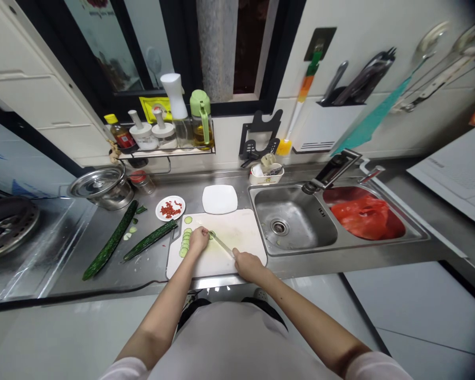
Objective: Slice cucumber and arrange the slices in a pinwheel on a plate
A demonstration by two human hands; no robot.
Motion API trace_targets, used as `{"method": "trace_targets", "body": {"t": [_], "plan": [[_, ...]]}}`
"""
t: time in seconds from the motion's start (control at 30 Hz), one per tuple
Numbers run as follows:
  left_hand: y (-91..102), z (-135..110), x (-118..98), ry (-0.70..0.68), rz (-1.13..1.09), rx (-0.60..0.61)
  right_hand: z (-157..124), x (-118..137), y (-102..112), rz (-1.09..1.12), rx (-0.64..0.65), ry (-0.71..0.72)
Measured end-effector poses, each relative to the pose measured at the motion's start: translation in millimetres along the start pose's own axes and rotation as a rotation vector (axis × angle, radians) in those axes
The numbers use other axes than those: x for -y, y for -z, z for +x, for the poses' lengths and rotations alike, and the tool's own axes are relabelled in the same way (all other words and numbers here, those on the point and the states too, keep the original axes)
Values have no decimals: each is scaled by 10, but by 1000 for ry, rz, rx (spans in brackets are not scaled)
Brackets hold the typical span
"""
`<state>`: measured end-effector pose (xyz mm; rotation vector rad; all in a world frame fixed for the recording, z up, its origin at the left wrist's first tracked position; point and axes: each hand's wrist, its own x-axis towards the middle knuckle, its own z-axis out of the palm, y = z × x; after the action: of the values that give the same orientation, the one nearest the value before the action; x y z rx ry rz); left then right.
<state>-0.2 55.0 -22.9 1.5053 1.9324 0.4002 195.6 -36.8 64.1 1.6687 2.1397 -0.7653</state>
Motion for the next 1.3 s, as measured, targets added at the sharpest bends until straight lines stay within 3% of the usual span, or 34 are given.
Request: {"method": "trace_targets", "body": {"t": [0.5,0.93,1.13,1.3], "plan": [[10,16,-4,1,-2,5,5,-10,28,20,-13,13],[27,60,-62,41,29,4,-214,-173,40,21,9,3],[68,-9,-111,52,37,-7,-252,-328,-42,85,-38,13],[88,-141,-112,41,-29,-54,-205,-440,-92,143,-72,-59]]}}
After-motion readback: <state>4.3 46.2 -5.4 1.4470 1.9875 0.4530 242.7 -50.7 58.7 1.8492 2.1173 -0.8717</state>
